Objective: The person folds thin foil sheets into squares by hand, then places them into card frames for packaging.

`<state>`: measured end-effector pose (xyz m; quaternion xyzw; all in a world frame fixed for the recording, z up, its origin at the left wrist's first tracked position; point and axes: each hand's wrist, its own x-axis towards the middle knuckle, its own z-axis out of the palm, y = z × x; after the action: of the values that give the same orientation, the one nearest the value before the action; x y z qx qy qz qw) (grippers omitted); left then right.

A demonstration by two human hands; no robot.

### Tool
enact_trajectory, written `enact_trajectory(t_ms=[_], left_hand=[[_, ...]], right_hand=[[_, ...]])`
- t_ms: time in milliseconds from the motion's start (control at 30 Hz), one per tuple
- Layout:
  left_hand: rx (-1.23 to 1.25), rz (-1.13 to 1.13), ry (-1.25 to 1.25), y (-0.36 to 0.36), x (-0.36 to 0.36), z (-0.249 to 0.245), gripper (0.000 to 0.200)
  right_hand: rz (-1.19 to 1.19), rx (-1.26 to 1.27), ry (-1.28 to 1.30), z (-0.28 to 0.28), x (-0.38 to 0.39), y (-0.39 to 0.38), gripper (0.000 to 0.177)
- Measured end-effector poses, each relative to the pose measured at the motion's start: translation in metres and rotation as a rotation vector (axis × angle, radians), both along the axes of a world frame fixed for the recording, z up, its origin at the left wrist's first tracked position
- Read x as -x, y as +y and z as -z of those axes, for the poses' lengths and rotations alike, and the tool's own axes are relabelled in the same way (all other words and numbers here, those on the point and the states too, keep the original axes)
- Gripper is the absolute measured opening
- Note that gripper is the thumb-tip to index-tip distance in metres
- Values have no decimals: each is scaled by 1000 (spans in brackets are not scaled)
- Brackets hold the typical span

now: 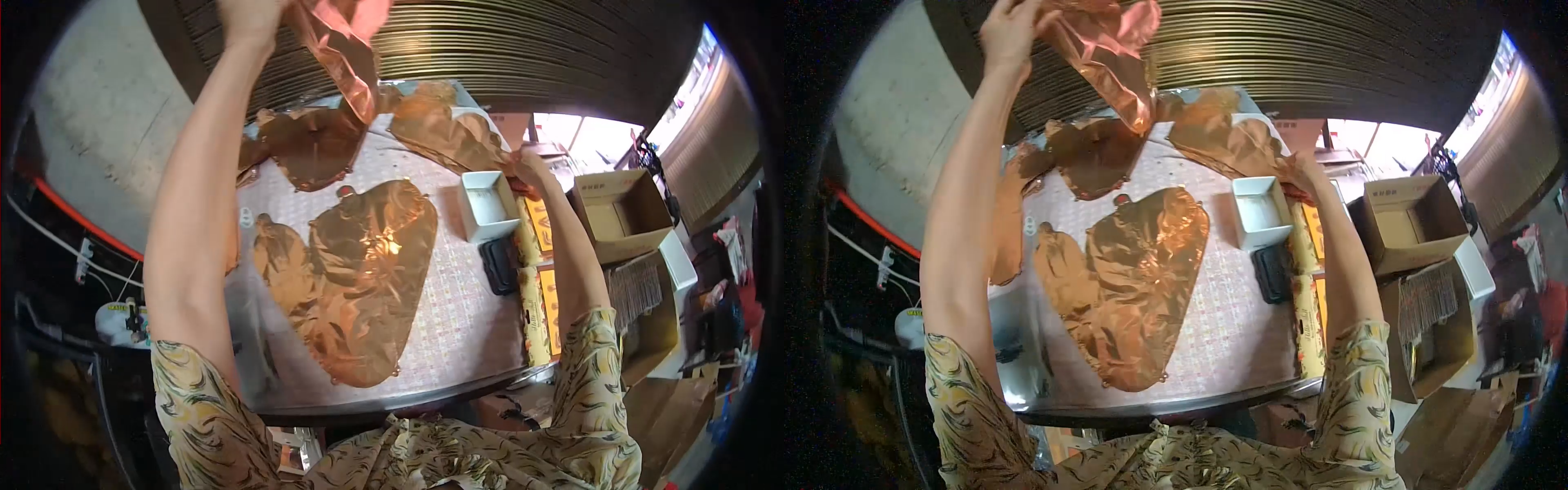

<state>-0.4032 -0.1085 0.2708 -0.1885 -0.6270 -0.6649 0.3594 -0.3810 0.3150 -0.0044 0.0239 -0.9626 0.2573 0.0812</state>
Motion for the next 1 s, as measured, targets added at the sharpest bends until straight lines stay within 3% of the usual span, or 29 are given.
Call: enact_trajectory(t_ms=[67, 100, 167, 200, 233, 267, 300, 333, 367, 400, 467, 500, 533, 567, 633, 700, 733, 800, 833, 867, 933, 967, 1000], left_hand=[[155, 11, -9, 4, -40, -9, 19], [227, 63, 0, 3, -55, -11, 19], [333, 216, 107, -3, -65, -3, 19], [378, 203, 89, -1, -80, -1, 18], [385, 216, 65, 1, -98, 0, 17], [390, 229, 38, 1, -113, 2, 16], [374, 285, 58, 1, -121, 9, 16], [359, 337, 82, -3, -127, 14, 17], [514, 220, 101, -13, -139, 14, 17], [457, 233, 261, -19, -151, 24, 20], [177, 419, -41, -41, -177, 38, 22], [170, 412, -43, -55, -185, 55, 22], [56, 236, -59, -74, -187, 82, 35], [-58, 62, -73, -95, -187, 110, 52], [-119, 243, -512, -148, -181, 178, 77], [-352, 539, -935, -165, -187, 246, 99], [-362, 536, -939, -162, -197, 258, 99], [-586, 744, -1123, -149, -210, 281, 116], [-595, 809, -1157, -144, -212, 290, 122], [-605, 807, -1166, -138, -212, 298, 122], [-638, 780, -1160, -128, -209, 304, 120], [-652, 765, -1237, -129, -204, 311, 90], [-654, 765, -1244, -125, -200, 320, 90]], right_hand=[[-81, 90, 263, -12, 1, -17, 44], [-76, 136, 281, -25, 21, -25, 62], [-142, 360, 474, -89, 3, -83, 68], [-203, 289, 532, -134, -21, -114, 79], [-332, 434, 599, -162, -39, -145, 81], [-443, 578, 534, -191, -75, -177, 78], [-524, 542, 479, -215, -101, -197, 59], [-418, 576, 293, -240, -112, -210, 81], [-404, 583, 252, -247, -121, -221, 46], [-390, 587, 207, -250, -128, -232, 11], [-392, 587, 192, -249, -141, -239, 10], [-530, 526, 165, -244, -140, -228, 22], [-670, 460, 143, -242, -139, -218, 36], [-677, 494, 150, -240, -145, -214, 20], [-701, 505, 139, -238, -158, -201, 19], [-711, 495, 137, -236, -174, -189, 14], [-716, 492, 127, -233, -181, -183, 14], [-798, 640, -23, -227, -194, -174, 10], [-807, 576, 42, -221, -203, -174, 15], [-805, 576, 28, -218, -215, -173, 15], [-786, 458, -13, -215, -236, -171, 32], [-768, 491, -32, -207, -242, -165, 10], [-866, 561, -30, -201, -250, -167, 10]])
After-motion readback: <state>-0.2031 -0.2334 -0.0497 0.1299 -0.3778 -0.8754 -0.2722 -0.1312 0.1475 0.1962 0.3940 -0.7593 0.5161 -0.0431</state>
